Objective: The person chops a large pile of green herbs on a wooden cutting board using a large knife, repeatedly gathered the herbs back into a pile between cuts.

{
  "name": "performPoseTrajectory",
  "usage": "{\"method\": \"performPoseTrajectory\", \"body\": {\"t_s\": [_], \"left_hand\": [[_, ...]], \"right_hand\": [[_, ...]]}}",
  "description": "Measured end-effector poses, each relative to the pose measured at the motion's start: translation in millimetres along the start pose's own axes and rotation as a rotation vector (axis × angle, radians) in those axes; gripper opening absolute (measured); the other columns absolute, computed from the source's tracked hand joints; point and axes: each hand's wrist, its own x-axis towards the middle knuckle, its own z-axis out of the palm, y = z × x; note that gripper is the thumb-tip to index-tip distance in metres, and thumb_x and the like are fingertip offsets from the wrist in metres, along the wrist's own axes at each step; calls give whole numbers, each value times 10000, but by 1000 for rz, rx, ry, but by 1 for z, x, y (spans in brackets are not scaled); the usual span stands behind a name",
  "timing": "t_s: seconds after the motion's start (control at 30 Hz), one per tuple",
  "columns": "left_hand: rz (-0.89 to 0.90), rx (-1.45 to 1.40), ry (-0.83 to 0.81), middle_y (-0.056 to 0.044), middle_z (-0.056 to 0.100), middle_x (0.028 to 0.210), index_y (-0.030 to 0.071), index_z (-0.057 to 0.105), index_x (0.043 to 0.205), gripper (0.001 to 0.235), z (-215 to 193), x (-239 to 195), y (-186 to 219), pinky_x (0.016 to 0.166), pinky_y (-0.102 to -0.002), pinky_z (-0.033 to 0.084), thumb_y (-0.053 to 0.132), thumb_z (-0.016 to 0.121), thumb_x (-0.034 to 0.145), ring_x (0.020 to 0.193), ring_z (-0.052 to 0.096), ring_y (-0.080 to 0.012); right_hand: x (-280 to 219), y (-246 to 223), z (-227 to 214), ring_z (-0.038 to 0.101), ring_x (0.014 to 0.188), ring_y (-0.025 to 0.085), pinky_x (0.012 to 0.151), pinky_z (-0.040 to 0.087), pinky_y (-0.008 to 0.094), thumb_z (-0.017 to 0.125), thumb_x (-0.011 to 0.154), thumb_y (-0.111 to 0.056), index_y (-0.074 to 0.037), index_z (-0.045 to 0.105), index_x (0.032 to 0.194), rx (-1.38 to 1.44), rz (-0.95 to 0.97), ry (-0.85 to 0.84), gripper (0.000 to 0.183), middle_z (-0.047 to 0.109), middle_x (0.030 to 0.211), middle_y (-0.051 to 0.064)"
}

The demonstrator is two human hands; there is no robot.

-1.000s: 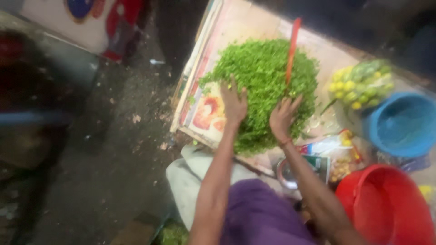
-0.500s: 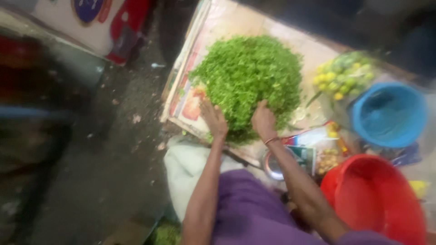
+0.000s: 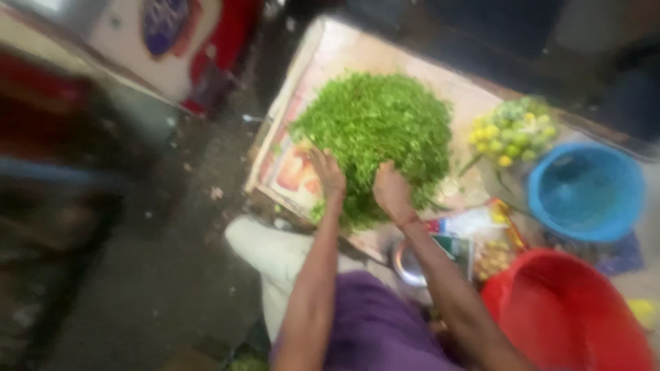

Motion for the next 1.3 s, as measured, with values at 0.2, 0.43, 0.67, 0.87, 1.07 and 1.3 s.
{"method": "performPoseTrajectory", "body": {"t_s": [0.2, 0.43, 0.67, 0.87, 1.07, 1.3], "left_hand": [[-94, -170, -21, -189, 162, 1735, 38, 205, 1643, 789, 10, 17, -4, 1306, -439, 35, 589, 265, 1081, 1617, 74, -359], [-73, -453, -21, -161, 127, 1731, 46, 187, 1639, 812, 12, 29, 8, 1283, -422, 82, 604, 309, 1062, 1597, 118, -299], [-180, -668, -148, -145, 216, 1714, 35, 339, 1605, 814, 6, 5, 101, 1284, -436, 62, 624, 195, 1062, 1592, 137, -273], [-84, -932, -407, -117, 221, 1737, 55, 314, 1613, 828, -18, -13, 204, 1286, -449, -73, 642, 118, 1063, 1627, 58, -243], [-157, -601, -168, -120, 299, 1688, 51, 449, 1556, 796, -45, 3, 143, 1263, -499, 34, 609, 205, 1043, 1581, 143, -247], [-270, -246, 1, -247, 324, 1630, 14, 430, 1520, 760, -47, 57, 27, 1209, -511, 304, 597, 397, 1033, 1462, 362, -365]], "right_hand": [[-5, -25, -50, 666, 684, 497, 584, 503, 595, 475, 1070, -319, 7, 544, 1201, 233, 92, 15, 358, 684, 749, 263], [-10, -7, 11, 664, 619, 477, 534, 476, 596, 509, 1022, -305, 1, 527, 1164, 88, 6, -32, 337, 671, 698, 253], [-17, -39, -98, 601, 538, 438, 458, 459, 503, 518, 1091, -265, 16, 517, 1229, -28, -148, 368, 313, 657, 732, 243], [-2, -6, -44, 668, 590, 394, 476, 461, 500, 495, 1119, -254, 37, 493, 1310, 427, 59, 373, 348, 683, 737, 201], [10, 28, 2, 652, 607, 466, 527, 477, 567, 496, 1102, -319, -32, 530, 1179, -13, 77, -47, 299, 678, 693, 254], [-12, -19, -40, 655, 566, 432, 488, 466, 557, 420, 1090, -370, -16, 515, 1164, 319, 108, 41, 375, 645, 676, 232]]}}
